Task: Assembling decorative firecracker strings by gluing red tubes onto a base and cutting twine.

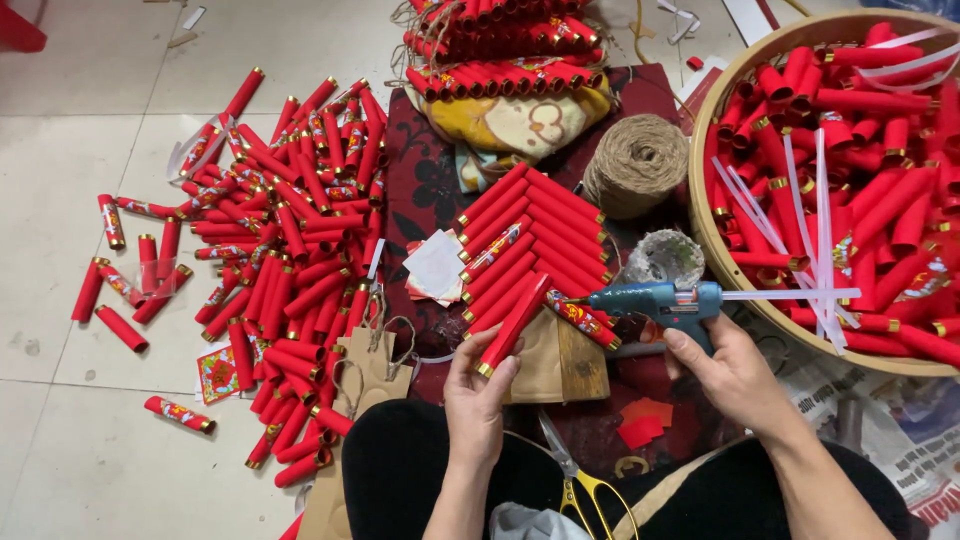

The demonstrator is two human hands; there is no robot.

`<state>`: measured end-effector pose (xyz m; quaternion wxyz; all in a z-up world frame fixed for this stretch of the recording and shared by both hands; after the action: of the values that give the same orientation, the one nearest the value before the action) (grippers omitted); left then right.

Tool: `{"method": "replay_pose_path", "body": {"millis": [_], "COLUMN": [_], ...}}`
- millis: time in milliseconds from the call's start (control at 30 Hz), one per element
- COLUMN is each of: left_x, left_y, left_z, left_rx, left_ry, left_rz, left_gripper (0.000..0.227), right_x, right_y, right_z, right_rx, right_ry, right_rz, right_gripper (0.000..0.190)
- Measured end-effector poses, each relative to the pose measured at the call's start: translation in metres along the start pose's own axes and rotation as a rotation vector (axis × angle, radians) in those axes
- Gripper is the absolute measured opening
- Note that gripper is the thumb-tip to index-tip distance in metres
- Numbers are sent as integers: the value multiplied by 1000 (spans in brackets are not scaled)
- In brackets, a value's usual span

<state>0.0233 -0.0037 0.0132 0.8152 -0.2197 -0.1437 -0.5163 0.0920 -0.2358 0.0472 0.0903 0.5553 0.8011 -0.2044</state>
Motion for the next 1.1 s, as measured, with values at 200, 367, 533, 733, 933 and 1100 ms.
{"method": "replay_pose_path", "body": {"millis": [200, 367, 533, 733, 933, 1100], "left_x": [0, 3, 4, 3, 2, 2], "left_y": [-2, -4, -5, -5, -4, -5], "left_z": [-3, 0, -1, -2, -7, -15], "left_rx": [48, 100, 78, 38, 36, -1], "left_ry": [10, 163, 151, 114, 89, 3], "left_rz": [6, 3, -9, -7, -6, 5], "left_gripper": [24, 21, 21, 21, 22, 25], "right_x": [2, 0, 1, -6, -10, -19], "right_y": [1, 1, 1, 3, 2, 0], "right_z": [-7, 5, 5, 5, -2, -1], "right_rx": [-51, 4, 121, 8, 15, 74], "right_ry": [20, -81, -108, -186, -177, -238], "right_rz": [-17, 8, -20, 53, 107, 134], "right_gripper": [22, 19, 21, 20, 31, 20]}}
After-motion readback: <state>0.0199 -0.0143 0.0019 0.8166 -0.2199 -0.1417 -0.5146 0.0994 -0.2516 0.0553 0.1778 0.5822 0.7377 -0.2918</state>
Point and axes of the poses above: each hand's wrist, its own y-axis towards the middle knuckle, its own x-axis out of the palm, z = x × y, the point moved 5 cm from there along y, towards the middle knuckle, and after that the axes turned 2 degrees about -z, right-handed, at the moved point
